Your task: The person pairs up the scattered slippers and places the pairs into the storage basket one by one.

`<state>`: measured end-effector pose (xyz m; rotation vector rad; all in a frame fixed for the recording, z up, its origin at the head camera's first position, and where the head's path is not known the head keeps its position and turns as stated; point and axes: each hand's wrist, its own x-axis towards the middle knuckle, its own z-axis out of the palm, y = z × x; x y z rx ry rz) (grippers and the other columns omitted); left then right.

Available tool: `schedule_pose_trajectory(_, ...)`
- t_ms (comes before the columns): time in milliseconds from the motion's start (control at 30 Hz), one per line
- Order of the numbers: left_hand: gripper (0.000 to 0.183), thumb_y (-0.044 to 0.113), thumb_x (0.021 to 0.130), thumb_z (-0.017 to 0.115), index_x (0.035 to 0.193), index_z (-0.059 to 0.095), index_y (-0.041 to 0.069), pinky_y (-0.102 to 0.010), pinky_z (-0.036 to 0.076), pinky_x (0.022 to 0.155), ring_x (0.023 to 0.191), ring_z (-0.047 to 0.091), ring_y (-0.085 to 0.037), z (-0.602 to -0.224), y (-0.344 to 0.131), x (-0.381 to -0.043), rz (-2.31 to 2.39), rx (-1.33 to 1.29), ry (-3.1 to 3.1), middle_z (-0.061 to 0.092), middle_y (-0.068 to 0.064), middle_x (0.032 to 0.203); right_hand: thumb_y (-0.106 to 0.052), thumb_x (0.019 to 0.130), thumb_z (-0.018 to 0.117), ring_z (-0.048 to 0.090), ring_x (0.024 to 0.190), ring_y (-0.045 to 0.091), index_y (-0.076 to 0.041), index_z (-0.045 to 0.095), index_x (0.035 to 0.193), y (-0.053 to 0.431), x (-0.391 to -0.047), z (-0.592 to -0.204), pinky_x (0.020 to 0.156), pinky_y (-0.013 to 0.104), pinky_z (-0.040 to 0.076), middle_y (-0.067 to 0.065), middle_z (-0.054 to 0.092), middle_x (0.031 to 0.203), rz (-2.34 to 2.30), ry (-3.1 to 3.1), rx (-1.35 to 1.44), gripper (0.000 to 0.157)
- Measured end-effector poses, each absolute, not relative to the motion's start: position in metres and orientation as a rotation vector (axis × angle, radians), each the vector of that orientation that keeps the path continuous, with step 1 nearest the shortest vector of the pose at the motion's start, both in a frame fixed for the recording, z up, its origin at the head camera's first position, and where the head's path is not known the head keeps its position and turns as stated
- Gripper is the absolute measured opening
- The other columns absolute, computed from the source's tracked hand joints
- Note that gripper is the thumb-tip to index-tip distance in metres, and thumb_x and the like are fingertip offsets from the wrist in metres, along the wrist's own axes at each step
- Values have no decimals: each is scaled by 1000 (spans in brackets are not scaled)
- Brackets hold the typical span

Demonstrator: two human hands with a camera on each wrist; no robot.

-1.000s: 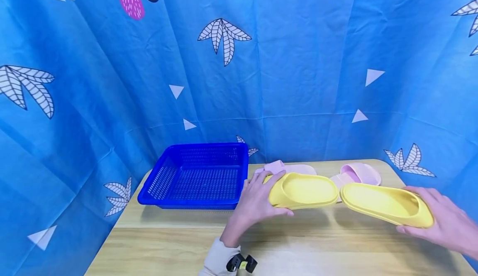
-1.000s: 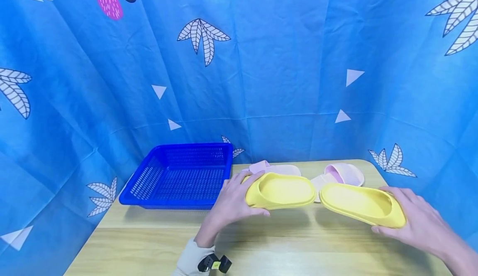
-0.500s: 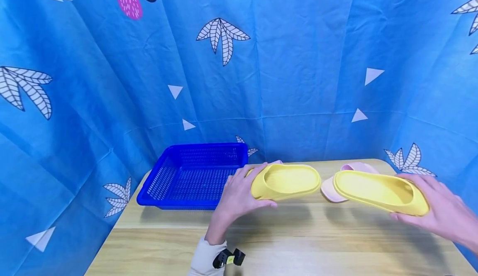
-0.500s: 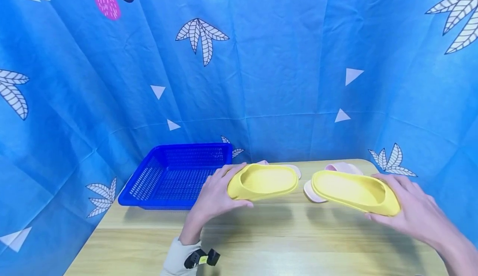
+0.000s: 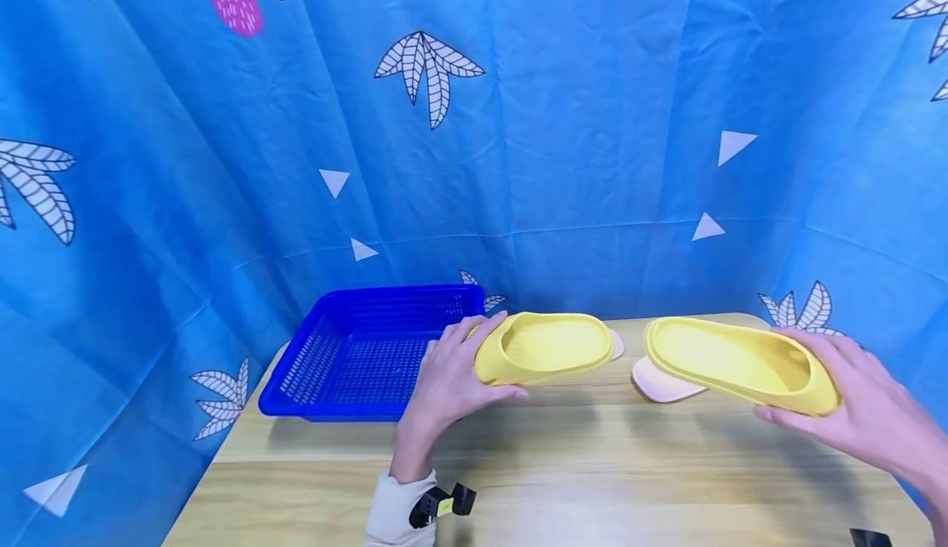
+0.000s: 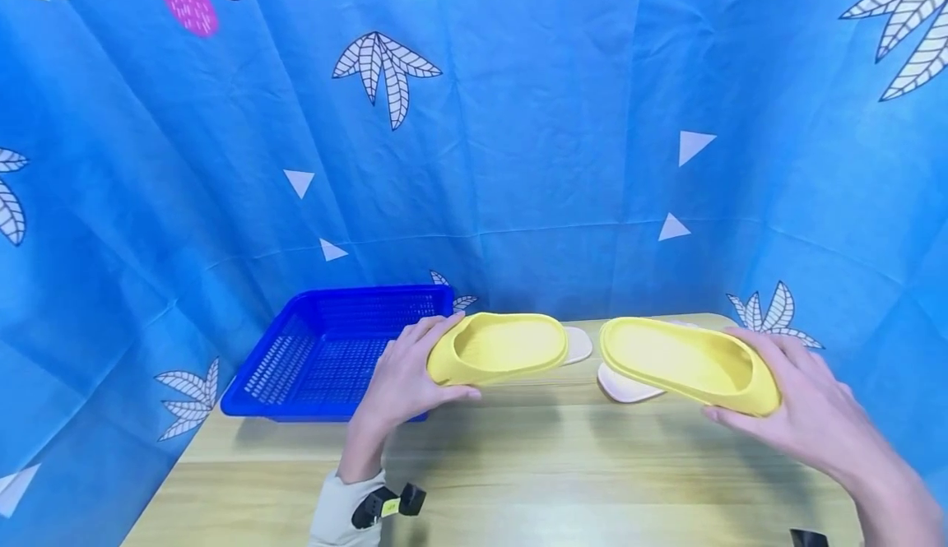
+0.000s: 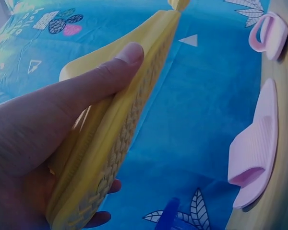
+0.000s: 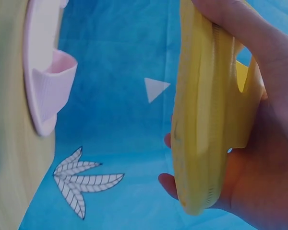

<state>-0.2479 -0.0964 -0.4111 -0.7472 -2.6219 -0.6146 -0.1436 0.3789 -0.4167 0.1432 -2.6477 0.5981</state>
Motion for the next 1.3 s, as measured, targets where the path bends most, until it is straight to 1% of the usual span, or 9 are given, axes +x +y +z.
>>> schedule_pose_trajectory(200, 108, 77, 62, 83, 155, 46, 34, -48, 46, 92, 127, 51, -27, -409, -99, -253, -616, -742, -2633, 54, -2, 145, -44, 61, 98, 42, 113, 51, -10, 47, 151, 368, -147, -408, 72, 66, 33, 28, 51, 130, 654, -2617, 142, 109)
schedule_pose_trajectory(333, 108, 76, 62, 83, 154, 47, 34, -46, 45, 90, 127, 51, -25, -409, -100, -256, -648, -745, -2614, 55, 0, 144, -42, 59, 100, 43, 113, 49, -9, 48, 149, 363, -149, -405, 73, 65, 33, 27, 51, 130, 661, -2593, 143, 109)
schedule_pose_trajectory(533, 110, 76, 61, 84, 154, 47, 34, -45, 46, 91, 126, 52, -23, -411, -101, -258, -669, -739, -2602, 55, 3, 143, -30, 55, 102, 42, 113, 43, -6, 51, 145, 357, -151, -404, 77, 56, 30, 25, 53, 129, 724, -2545, 187, 105)
schedule_pose_trajectory(633, 110, 74, 61, 86, 154, 47, 30, -48, 46, 92, 125, 52, -24, -413, -99, -258, -668, -753, -2595, 56, 1, 142, -24, 54, 102, 42, 111, 39, -7, 52, 144, 355, -153, -405, 77, 51, 28, 23, 54, 129, 748, -2519, 223, 105)
schedule_pose_trajectory(733, 111, 73, 61, 86, 154, 48, 27, -50, 47, 93, 125, 53, -26, -414, -96, -259, -651, -761, -2587, 56, -1, 141, -24, 53, 103, 42, 108, 34, -8, 52, 146, 351, -154, -404, 76, 50, 29, 21, 55, 128, 736, -2512, 240, 107)
schedule_pose_trajectory(800, 112, 74, 61, 86, 155, 47, 27, -52, 47, 94, 126, 53, -27, -415, -96, -259, -639, -759, -2587, 56, -1, 142, -25, 53, 103, 41, 108, 29, -13, 52, 148, 348, -154, -404, 76, 49, 29, 17, 55, 128, 743, -2512, 234, 109)
schedule_pose_trajectory(967, 111, 76, 60, 85, 154, 47, 30, -49, 47, 93, 128, 52, -25, -415, -96, -260, -631, -743, -2592, 55, 2, 145, -27, 52, 105, 40, 108, 18, -20, 52, 150, 343, -153, -401, 76, 44, 29, 10, 56, 129, 754, -2504, 229, 111)
schedule_pose_trajectory(1133, 111, 76, 60, 85, 153, 49, 29, -47, 45, 89, 128, 52, -26, -414, -95, -260, -632, -760, -2579, 54, 3, 146, -27, 49, 105, 41, 109, 14, -20, 54, 149, 339, -151, -399, 78, 40, 29, 7, 57, 130, 722, -2473, 268, 112)
schedule_pose_trajectory(1300, 111, 77, 59, 85, 153, 50, 29, -48, 47, 90, 127, 52, -28, -416, -95, -259, -624, -763, -2586, 54, 3, 148, -31, 52, 104, 42, 112, 18, -24, 54, 148, 334, -148, -397, 77, 44, 30, 7, 56, 132, 707, -2492, 282, 109)
